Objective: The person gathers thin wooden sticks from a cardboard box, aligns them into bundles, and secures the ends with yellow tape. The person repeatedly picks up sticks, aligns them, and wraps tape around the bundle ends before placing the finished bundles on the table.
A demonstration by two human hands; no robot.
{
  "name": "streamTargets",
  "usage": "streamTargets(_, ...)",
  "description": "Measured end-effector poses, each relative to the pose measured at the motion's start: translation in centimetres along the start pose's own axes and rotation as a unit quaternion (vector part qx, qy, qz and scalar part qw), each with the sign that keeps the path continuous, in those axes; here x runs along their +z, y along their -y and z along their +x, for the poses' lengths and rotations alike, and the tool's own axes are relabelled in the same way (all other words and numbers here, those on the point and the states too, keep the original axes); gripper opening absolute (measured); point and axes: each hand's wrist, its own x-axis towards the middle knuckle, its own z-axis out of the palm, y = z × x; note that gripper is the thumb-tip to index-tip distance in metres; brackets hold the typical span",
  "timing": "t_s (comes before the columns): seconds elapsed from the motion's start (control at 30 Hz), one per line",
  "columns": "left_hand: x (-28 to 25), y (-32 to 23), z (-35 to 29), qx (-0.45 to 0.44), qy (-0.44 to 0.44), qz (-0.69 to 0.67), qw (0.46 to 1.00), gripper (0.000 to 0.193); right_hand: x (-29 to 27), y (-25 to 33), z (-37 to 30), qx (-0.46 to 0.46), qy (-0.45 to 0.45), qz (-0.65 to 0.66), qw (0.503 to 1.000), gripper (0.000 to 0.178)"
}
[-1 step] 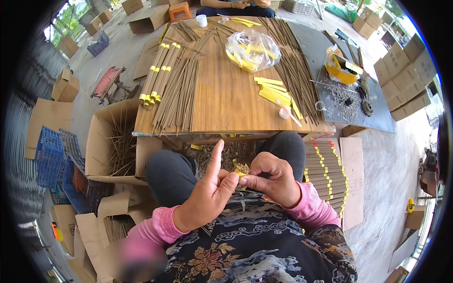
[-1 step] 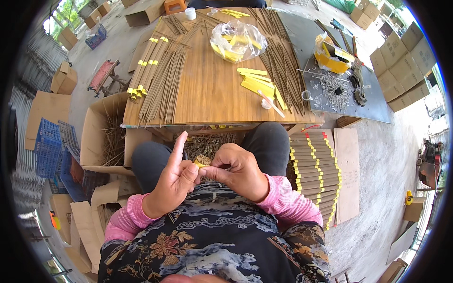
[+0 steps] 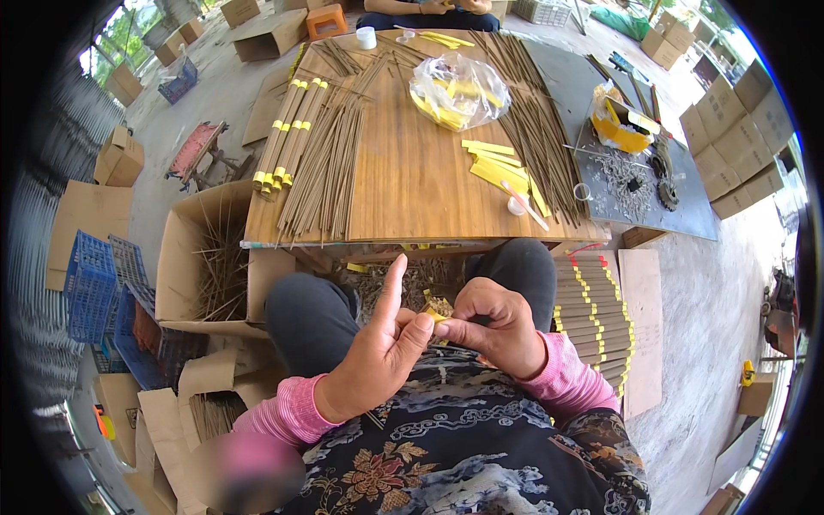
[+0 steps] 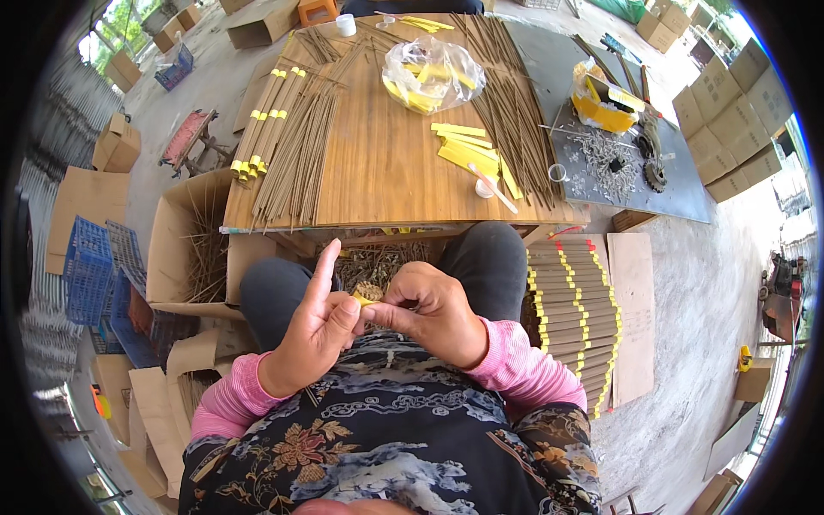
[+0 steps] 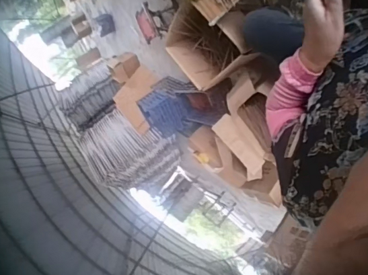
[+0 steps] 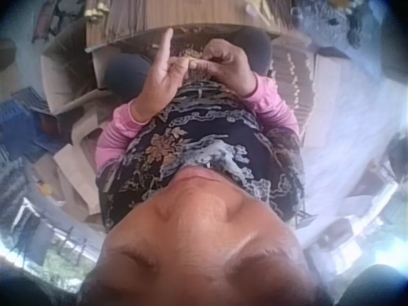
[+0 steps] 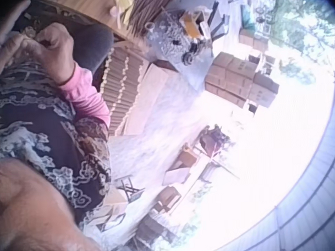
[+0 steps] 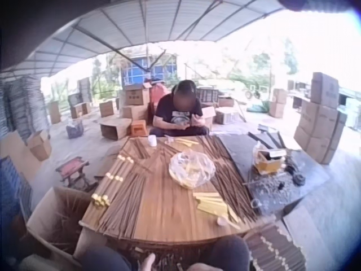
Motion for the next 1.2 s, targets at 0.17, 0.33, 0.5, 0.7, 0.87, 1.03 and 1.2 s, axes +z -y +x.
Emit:
streamTargets(0.17, -0.1, 0.1, 0.0, -0.005, 0.009, -0.009, 1.0, 0.066, 0.8, -0.1, -0.6, 0.003, -0.037, 0.022, 0.999, 0.024)
streamTargets(0.33, 0.0, -0.2, 0.0, -0.009, 0.006, -0.012, 1.0, 0.066, 0.8, -0.4, -0.7, -0.002, -0.041, 0.01, 0.999, 0.023)
streamTargets(0.5, 0.2, -0.2, 0.1, -0.009, -0.018, -0.012, 1.0, 0.065, 0.5, -0.1, -0.3, -0.003, -0.036, -0.028, 0.999, 0.025)
streamTargets(0.7, 0.5, -0.4, 0.0, 0.005, -0.08, 0.057, 0.995, 0.063, 0.8, 2.8, 0.5, 0.067, -0.126, -0.213, 0.967, 0.031)
streamTargets(0.87, 0.9, -0.7, -0.1, 0.012, -0.102, 0.068, 0.992, 0.063, 1.1, 2.1, -0.2, 0.023, -0.032, -0.143, 0.989, 0.016)
streamTargets(1.03, 1.0, -0.5, -0.2, 0.019, -0.095, 0.063, 0.993, 0.064, 1.6, 1.8, -0.5, 0.046, -0.035, -0.066, 0.996, 0.017)
streamTargets(1.2, 0.8, -0.2, -0.5, 0.016, -0.061, 0.046, 0.997, 0.065, 1.1, 1.2, -0.8, 0.075, 0.04, 0.013, 0.996, 0.022)
